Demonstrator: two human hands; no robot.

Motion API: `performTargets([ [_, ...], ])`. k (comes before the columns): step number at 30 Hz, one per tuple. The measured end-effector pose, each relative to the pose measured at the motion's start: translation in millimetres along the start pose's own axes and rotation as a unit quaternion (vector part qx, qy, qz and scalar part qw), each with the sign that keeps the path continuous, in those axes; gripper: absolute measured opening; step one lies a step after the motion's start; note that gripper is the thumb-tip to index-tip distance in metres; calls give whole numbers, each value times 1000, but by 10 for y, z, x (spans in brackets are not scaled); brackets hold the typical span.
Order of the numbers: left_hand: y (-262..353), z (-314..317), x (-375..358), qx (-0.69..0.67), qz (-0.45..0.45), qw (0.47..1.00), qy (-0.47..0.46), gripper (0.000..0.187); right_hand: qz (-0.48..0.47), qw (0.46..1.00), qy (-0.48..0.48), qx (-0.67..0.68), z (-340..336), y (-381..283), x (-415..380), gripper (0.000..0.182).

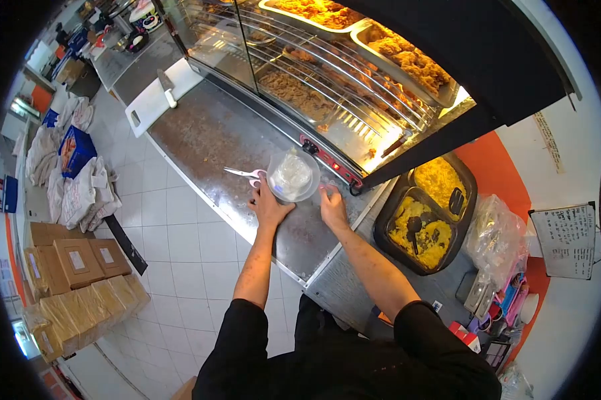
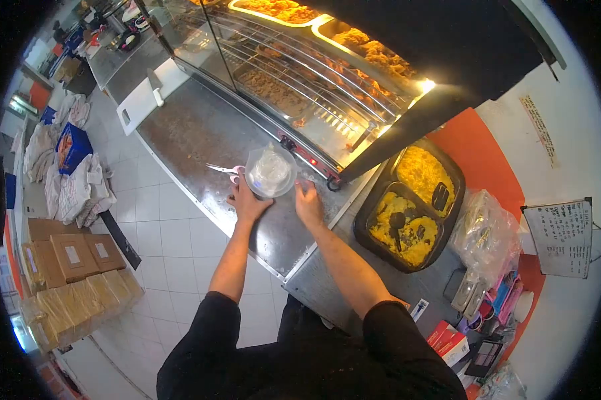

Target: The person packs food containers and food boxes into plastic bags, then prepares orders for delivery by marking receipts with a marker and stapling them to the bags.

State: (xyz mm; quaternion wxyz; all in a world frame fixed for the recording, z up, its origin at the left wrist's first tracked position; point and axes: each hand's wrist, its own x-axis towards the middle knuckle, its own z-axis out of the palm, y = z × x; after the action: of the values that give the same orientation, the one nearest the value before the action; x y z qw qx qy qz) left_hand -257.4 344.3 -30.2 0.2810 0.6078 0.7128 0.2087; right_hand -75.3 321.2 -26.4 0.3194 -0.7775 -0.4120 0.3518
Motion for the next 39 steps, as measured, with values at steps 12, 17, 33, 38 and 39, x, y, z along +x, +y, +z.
performTargets([
  [12, -529, -675, 830, 210, 132, 968, -27, 40, -25, 979, -137, 150, -893, 909, -783, 26],
  [17, -392, -808, 768, 365, 233, 899, -65, 24, -36, 984, -134, 115, -1152, 1167, -1001, 18],
  [33, 1668, -249, -2586, -191, 494, 824, -202, 22, -311, 948, -64, -6, -2387, 501, -2542, 41],
  [38, 2638, -141, -3288, -227, 560, 766, -221, 36, -247, 937, 234, 73, -3825, 866, -3084, 12],
  [39, 2667, -41, -3342, -227, 551, 758, -266, 34, -86, 945, 236, 209, -4222, 1037, -3287, 13],
])
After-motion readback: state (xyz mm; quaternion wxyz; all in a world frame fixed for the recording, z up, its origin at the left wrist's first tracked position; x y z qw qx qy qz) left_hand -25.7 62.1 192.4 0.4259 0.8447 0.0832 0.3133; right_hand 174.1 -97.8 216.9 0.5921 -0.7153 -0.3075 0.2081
